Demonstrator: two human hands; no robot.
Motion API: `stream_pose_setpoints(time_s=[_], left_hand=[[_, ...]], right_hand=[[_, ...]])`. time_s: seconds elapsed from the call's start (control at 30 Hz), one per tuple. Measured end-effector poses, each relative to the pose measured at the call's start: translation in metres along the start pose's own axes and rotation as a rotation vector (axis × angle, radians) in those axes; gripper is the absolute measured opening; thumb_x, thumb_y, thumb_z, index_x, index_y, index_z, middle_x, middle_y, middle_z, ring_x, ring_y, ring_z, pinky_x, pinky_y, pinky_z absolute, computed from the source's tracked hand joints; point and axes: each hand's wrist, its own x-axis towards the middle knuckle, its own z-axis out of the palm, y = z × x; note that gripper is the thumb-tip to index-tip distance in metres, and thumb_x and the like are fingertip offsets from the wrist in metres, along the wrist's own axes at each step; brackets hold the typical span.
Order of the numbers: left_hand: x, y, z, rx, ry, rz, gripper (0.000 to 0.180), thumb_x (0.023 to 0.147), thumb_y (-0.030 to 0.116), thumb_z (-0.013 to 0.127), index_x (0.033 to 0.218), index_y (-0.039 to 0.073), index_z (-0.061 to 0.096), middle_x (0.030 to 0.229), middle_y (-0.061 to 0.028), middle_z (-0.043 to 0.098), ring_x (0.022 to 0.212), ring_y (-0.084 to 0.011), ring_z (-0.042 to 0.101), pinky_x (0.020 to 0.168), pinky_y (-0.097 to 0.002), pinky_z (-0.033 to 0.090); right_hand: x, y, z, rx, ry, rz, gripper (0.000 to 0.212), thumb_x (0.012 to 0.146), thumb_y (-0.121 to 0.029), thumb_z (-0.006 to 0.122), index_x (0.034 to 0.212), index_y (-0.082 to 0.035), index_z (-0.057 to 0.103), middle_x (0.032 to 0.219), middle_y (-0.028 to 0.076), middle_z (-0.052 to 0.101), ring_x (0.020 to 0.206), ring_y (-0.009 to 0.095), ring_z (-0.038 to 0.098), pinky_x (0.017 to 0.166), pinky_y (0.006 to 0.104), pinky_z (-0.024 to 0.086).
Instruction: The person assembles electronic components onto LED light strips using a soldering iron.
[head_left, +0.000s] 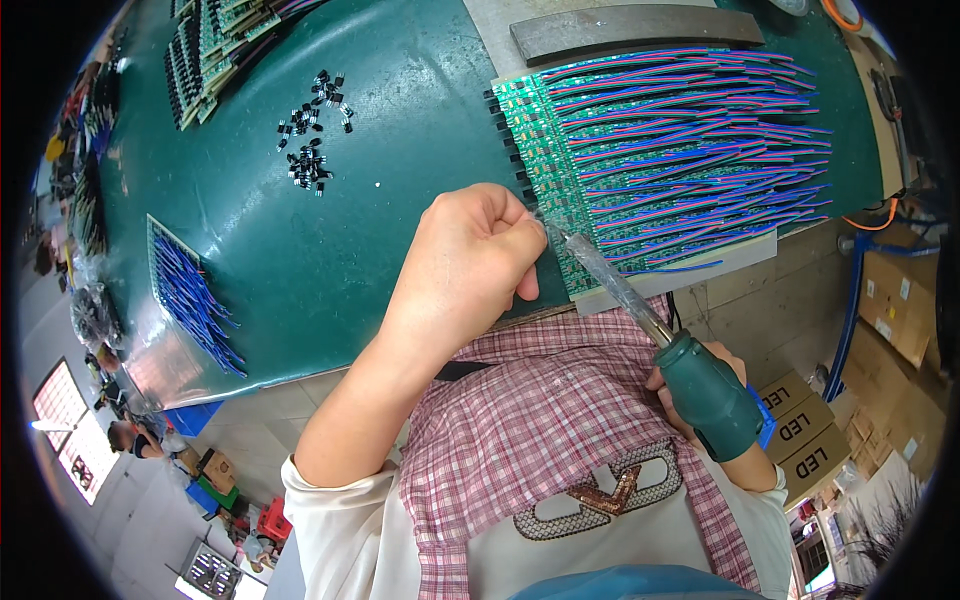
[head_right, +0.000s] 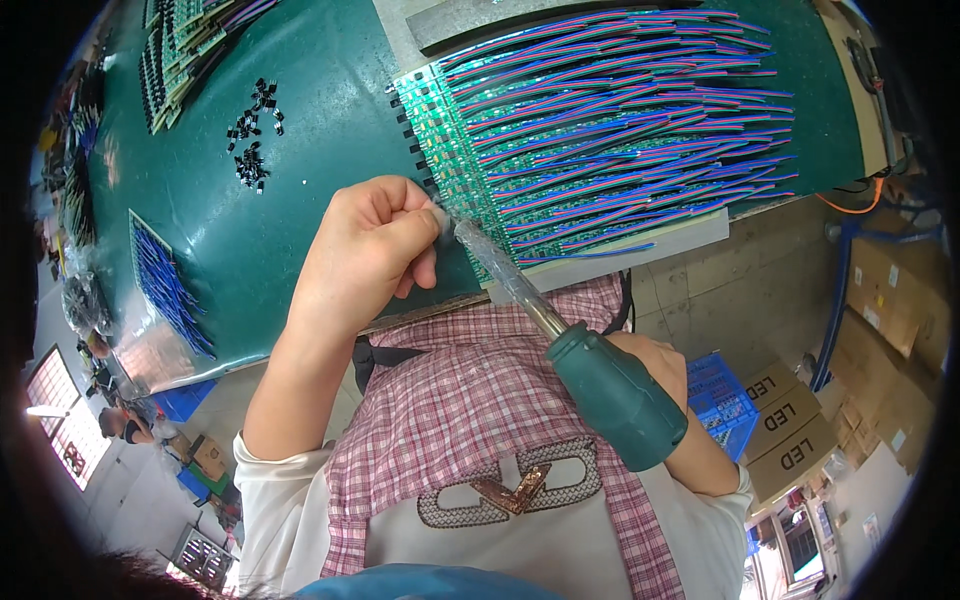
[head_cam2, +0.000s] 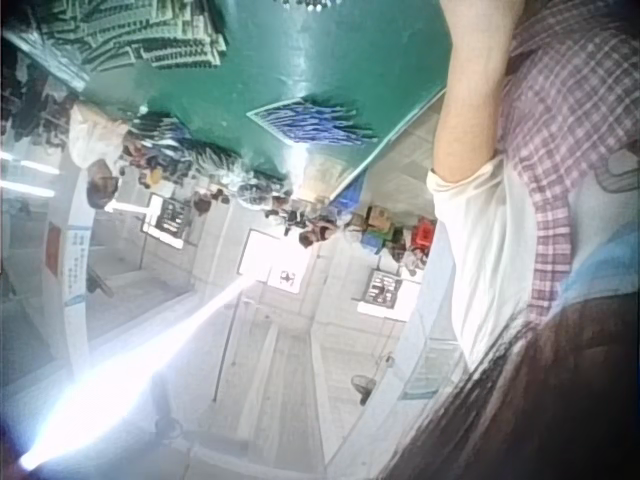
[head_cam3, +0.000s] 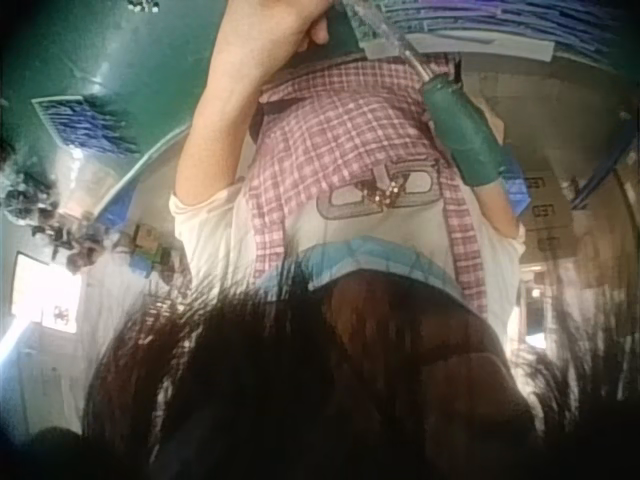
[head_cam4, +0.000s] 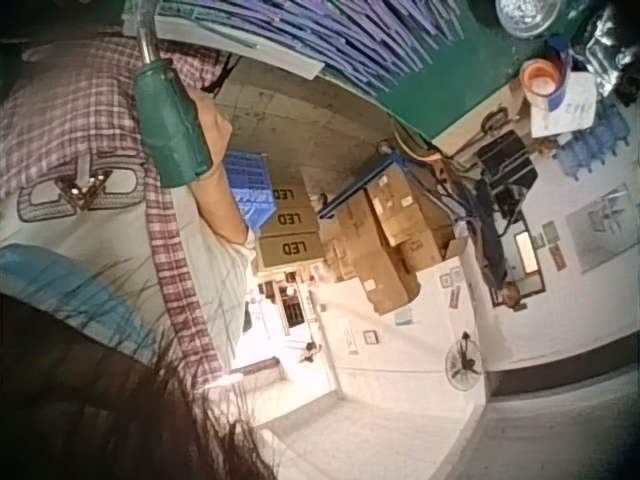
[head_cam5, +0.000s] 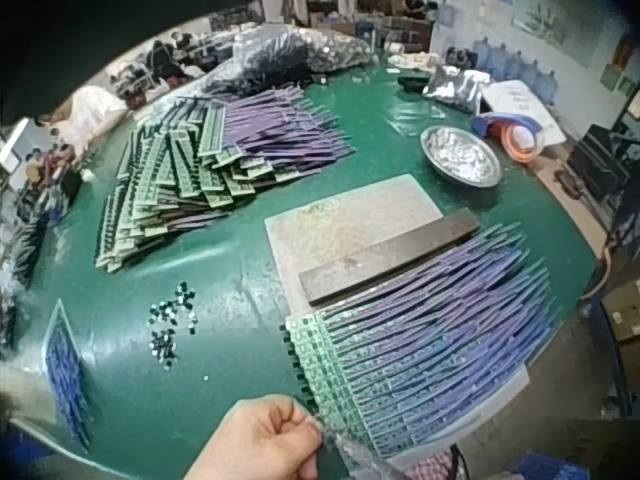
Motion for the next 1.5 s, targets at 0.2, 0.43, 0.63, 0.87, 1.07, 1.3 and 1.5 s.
stream_pose_setpoints(time_s=[0.2,0.43,0.63,0.87,1.07,1.3,1.5], left_hand=[[-0.001,0.002,0.000,0.008,0.007,-0.001,0.017,0.086,0.011,0.057,0.077,-0.003,0.062,0.057,-0.0076,0.063,0.049,-0.0115,0.056,0.047,-0.0286,0.044],[0.000,-0.001,0.000,-0.001,0.000,0.001,0.015,0.087,0.011,0.059,0.078,-0.001,0.061,0.057,-0.0054,0.061,0.048,-0.0091,0.053,0.046,-0.0260,0.041],[0.001,-0.004,0.001,-0.015,-0.003,0.008,0.014,0.090,0.013,0.062,0.080,0.003,0.060,0.056,-0.0013,0.059,0.044,-0.0045,0.045,0.042,-0.0210,0.033],[0.001,-0.003,0.000,-0.003,0.000,0.012,0.015,0.087,0.011,0.059,0.077,-0.001,0.062,0.057,-0.0057,0.061,0.048,-0.0095,0.053,0.046,-0.0263,0.041],[0.000,-0.001,0.000,0.010,-0.002,0.004,0.016,0.085,0.009,0.058,0.075,-0.002,0.062,0.057,-0.0074,0.063,0.050,-0.0117,0.056,0.049,-0.0284,0.044],[0.002,-0.002,0.000,0.018,-0.003,0.008,0.015,0.084,0.009,0.058,0.075,-0.002,0.062,0.057,-0.0074,0.063,0.050,-0.0112,0.056,0.049,-0.0281,0.043],[0.002,-0.002,0.000,0.017,0.004,0.014,0.015,0.084,0.009,0.058,0.075,-0.002,0.062,0.057,-0.0072,0.063,0.051,-0.0109,0.055,0.049,-0.0282,0.042]], right_hand=[[-0.005,-0.005,-0.001,-0.006,0.033,0.065,0.017,0.085,-0.012,0.071,0.093,-0.002,0.061,0.080,0.007,0.068,0.069,0.020,0.067,0.066,0.0300,0.054],[-0.004,-0.004,-0.003,-0.012,0.008,0.024,0.017,0.086,-0.012,0.070,0.097,-0.002,0.061,0.080,0.007,0.068,0.071,0.020,0.067,0.068,0.0305,0.054],[-0.003,-0.007,-0.005,-0.051,0.030,0.062,0.014,0.085,-0.012,0.071,0.093,-0.003,0.063,0.080,0.007,0.069,0.071,0.020,0.067,0.069,0.0303,0.054],[-0.006,-0.007,-0.008,-0.057,-0.026,0.091,0.012,0.086,-0.013,0.070,0.090,-0.003,0.064,0.079,0.006,0.068,0.072,0.019,0.066,0.068,0.0296,0.053],[-0.004,0.001,0.001,-0.010,0.083,0.020,0.010,0.085,-0.012,0.071,0.088,-0.005,0.065,0.078,0.005,0.068,0.072,0.019,0.066,0.068,0.0296,0.052],[-0.002,0.000,0.002,-0.081,0.079,0.017,0.009,0.083,-0.012,0.071,0.086,-0.006,0.066,0.078,0.004,0.068,0.070,0.020,0.066,0.067,0.0306,0.053],[-0.006,-0.001,0.001,-0.075,0.079,0.001,0.007,0.082,-0.010,0.071,0.085,-0.007,0.066,0.078,0.004,0.068,0.068,0.020,0.065,0.065,0.0307,0.052]])
